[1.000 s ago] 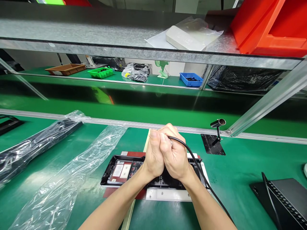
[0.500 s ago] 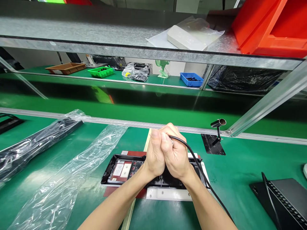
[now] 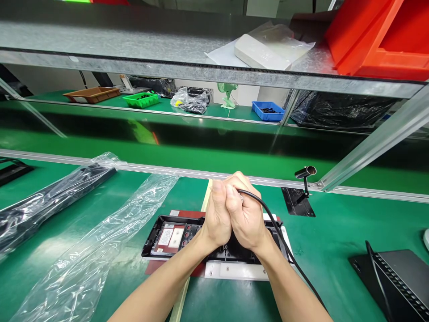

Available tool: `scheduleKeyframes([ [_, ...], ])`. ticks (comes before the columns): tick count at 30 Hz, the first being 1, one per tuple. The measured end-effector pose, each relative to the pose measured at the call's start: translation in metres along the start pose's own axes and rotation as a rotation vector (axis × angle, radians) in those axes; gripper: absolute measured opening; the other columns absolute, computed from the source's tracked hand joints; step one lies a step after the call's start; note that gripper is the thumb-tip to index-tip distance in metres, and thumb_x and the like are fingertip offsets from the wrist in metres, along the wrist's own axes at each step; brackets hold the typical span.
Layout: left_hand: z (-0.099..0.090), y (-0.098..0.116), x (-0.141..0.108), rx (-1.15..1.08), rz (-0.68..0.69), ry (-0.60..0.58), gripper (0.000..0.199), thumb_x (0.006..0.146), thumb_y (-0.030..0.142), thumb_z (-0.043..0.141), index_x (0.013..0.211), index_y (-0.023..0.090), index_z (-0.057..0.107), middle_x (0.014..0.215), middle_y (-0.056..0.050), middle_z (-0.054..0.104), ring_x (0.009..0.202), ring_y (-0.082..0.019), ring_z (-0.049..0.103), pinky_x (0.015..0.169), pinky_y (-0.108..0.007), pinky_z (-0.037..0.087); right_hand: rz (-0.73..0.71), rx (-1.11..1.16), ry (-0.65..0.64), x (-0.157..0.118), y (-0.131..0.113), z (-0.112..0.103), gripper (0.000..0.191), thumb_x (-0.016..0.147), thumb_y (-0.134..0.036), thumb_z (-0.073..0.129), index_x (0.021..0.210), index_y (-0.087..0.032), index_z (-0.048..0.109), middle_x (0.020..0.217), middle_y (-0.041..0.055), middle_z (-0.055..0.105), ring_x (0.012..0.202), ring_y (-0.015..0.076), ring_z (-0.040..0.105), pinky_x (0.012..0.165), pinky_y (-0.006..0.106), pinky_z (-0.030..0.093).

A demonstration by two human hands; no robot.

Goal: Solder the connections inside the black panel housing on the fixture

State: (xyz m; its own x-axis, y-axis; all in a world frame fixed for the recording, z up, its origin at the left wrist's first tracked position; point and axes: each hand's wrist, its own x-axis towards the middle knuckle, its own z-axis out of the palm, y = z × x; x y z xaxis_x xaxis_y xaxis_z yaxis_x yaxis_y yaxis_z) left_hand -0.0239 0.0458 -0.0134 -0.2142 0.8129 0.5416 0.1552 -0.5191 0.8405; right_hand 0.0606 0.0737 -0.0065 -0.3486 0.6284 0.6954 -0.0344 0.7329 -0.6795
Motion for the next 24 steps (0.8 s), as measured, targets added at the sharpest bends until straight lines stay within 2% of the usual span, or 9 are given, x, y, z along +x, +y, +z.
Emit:
scheduleKeyframes([
  [3, 0.0001, 0.0001, -0.0007, 0.007, -0.028, 0.012, 0.054, 0.107, 0.047, 0.018, 0.071, 0.019, 0.047, 0.067, -0.003, 0.044, 0.061, -0.014, 0.040, 0.070, -0.029, 0.052, 0.004, 0.001, 0.000, 0.0002, 0.0005, 0.0003, 0.025, 0.103, -0.025, 0.042, 0.081, -0.017, 0.053, 0.080, 0.0020, 0.058, 0.082, 0.0133, 0.048, 0.081, 0.035, 0.039],
  [12, -0.0006, -0.0031, -0.0030, 0.026, -0.082, 0.041, 0.052, 0.106, 0.048, 0.020, 0.073, 0.020, 0.049, 0.068, -0.005, 0.047, 0.063, -0.016, 0.043, 0.066, -0.031, 0.050, 0.000, 0.007, 0.001, 0.0012, -0.0004, 0.0002, 0.026, 0.103, -0.025, 0.041, 0.081, -0.017, 0.052, 0.079, 0.0021, 0.057, 0.081, 0.0136, 0.048, 0.081, 0.035, 0.039],
  [19, -0.0004, 0.0005, -0.0022, 0.055, -0.070, 0.049, 0.055, 0.107, 0.048, 0.019, 0.071, 0.019, 0.049, 0.066, -0.004, 0.049, 0.063, -0.015, 0.047, 0.067, -0.030, 0.051, 0.004, 0.005, -0.013, 0.0002, 0.0009, -0.0006, 0.025, 0.103, -0.025, 0.042, 0.080, -0.017, 0.052, 0.080, 0.0012, 0.057, 0.081, 0.0133, 0.047, 0.080, 0.035, 0.037],
  [24, 0.0001, -0.0010, -0.0036, 0.055, -0.088, 0.069, 0.060, 0.106, 0.053, 0.016, 0.075, 0.018, 0.054, 0.071, -0.006, 0.057, 0.067, -0.015, 0.053, 0.069, -0.028, 0.051, 0.002, 0.008, -0.010, 0.0016, 0.0005, 0.0001, 0.027, 0.103, -0.024, 0.041, 0.079, -0.017, 0.052, 0.079, 0.0022, 0.057, 0.081, 0.0139, 0.047, 0.080, 0.035, 0.037],
])
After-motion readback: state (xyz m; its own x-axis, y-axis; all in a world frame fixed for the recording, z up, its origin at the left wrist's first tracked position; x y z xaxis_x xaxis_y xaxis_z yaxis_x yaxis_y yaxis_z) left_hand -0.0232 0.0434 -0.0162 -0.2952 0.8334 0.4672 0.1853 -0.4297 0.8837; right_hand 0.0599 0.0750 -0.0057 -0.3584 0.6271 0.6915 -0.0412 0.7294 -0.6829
